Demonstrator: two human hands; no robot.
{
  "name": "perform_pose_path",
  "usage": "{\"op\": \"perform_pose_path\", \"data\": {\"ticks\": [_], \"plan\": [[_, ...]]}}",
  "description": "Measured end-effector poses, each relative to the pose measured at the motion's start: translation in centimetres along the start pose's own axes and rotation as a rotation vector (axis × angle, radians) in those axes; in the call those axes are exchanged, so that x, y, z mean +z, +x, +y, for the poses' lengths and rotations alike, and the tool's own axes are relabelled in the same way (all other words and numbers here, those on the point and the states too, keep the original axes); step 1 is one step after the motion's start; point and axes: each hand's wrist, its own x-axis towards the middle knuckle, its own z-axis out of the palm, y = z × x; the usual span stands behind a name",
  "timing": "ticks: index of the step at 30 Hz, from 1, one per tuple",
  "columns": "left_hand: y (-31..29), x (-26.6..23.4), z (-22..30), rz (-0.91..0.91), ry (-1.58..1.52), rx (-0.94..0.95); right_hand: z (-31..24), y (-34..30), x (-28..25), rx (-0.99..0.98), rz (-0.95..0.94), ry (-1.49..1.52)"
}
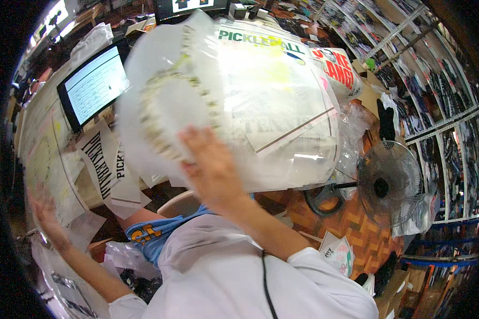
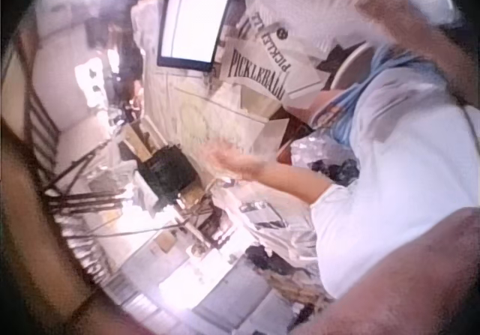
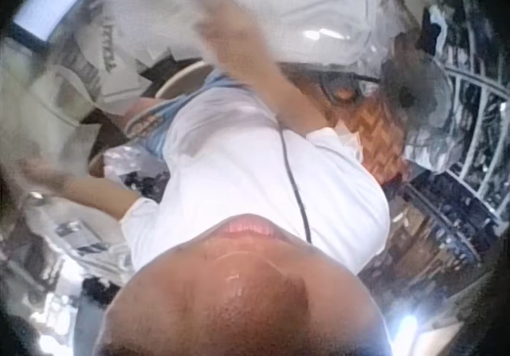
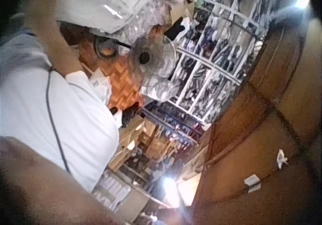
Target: The person sorts through and organizes several clear plastic-wrapped printing designs on a table, checking a digital tablet and using a computer keyboard and mouse.
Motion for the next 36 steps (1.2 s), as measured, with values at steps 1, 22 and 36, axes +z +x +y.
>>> {"op": "perform_pose_path", "data": {"ticks": [1,22,36], "plan": [[-1.8,1.5,-0.2,-0.36,-0.251,0.016,-1.2,0.2,1.5,-0.048,-0.087,-0.036],[20.9,-28.3,-17.6,-0.278,0.832,0.028,10.5,1.2,-8.4,0.167,-0.173,-0.775],[-3.5,7.9,2.4,-0.598,-0.162,0.162,-1.9,3.8,4.1,-0.262,-0.149,-0.016]]}}
